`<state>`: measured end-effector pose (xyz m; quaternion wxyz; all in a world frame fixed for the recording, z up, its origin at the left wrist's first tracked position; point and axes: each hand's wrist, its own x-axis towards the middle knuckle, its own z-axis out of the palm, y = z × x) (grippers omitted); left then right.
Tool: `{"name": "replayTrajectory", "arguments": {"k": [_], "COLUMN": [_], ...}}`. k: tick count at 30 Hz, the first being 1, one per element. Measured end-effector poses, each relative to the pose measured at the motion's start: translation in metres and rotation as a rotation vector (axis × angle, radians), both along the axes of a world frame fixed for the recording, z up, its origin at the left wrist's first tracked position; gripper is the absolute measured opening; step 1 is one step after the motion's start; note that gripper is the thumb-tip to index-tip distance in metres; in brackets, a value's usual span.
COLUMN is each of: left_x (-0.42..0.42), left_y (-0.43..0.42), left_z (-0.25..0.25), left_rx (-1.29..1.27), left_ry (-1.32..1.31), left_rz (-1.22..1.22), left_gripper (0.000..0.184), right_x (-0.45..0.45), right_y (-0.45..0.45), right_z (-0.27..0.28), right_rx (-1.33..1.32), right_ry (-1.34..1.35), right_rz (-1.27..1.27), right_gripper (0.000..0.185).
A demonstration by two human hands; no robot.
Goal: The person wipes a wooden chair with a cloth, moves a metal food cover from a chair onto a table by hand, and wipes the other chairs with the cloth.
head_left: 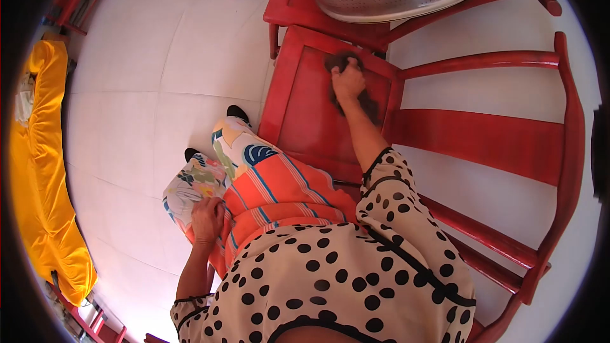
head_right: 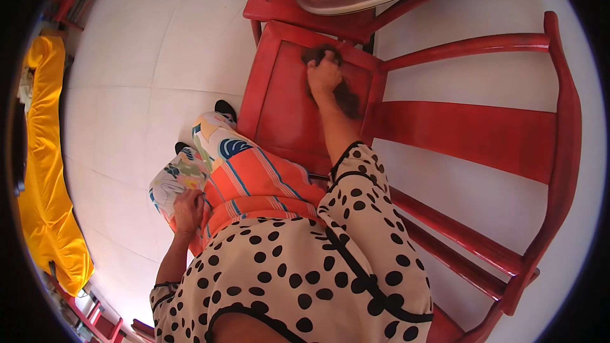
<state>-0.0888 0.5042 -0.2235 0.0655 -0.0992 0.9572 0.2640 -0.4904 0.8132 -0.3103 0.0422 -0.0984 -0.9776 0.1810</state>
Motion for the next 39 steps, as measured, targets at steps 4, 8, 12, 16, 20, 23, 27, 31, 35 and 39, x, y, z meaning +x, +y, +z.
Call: {"name": "replayTrajectory", "arguments": {"k": [4, 8, 12, 16, 20, 23, 27, 31, 35, 39], "left_x": [0.001, 0.001, 0.000, 0.004, 0.006, 0.008, 0.012, 0.010, 0.010, 0.011], "left_y": [-0.004, 0.000, 0.005, 0.004, 0.003, 0.002, -0.001, 0.002, 0.002, -0.001], "left_z": [-0.002, 0.001, 0.004, 0.005, 0.006, 0.003, -0.002, 0.001, -0.004, -0.006], "left_rx": [-0.015, -0.026, -0.034, -0.032, -0.014, -0.045, 0.013, 0.011, 0.007, -0.005], "left_ry": [-0.037, -0.019, 0.010, 0.019, 0.051, 0.049, 0.073, 0.097, 0.087, 0.078], "left_rz": [0.002, 0.008, 0.002, 0.005, 0.014, 0.020, 0.037, 0.066, 0.076, 0.062], "left_gripper": [0.007, 0.007, 0.007, 0.007, 0.008, 0.008, 0.007, 0.007, 0.007, 0.007], "right_x": [0.001, 0.015, 0.051, 0.068, 0.077, 0.057, 0.002, -0.015, -0.006, 0.042], "right_y": [-0.030, -0.002, 0.024, 0.051, 0.070, 0.065, 0.056, 0.060, 0.065, 0.040], "right_z": [-0.003, 0.004, 0.023, 0.040, 0.050, 0.079, 0.065, 0.022, -0.003, 0.012], "right_rx": [0.043, -0.020, -0.277, -0.919, -0.761, -0.964, -0.735, -0.281, -0.471, -0.059], "right_ry": [-0.057, 0.019, -0.094, -0.642, -0.218, -0.078, 0.089, 0.155, -0.109, -0.128], "right_rz": [0.128, 0.553, 0.826, 0.513, 0.485, 0.490, 0.485, 0.297, 0.205, 0.200], "right_gripper": [0.050, 0.038, 0.035, 0.028, 0.031, 0.034, 0.039, 0.044, 0.020, 0.021]}}
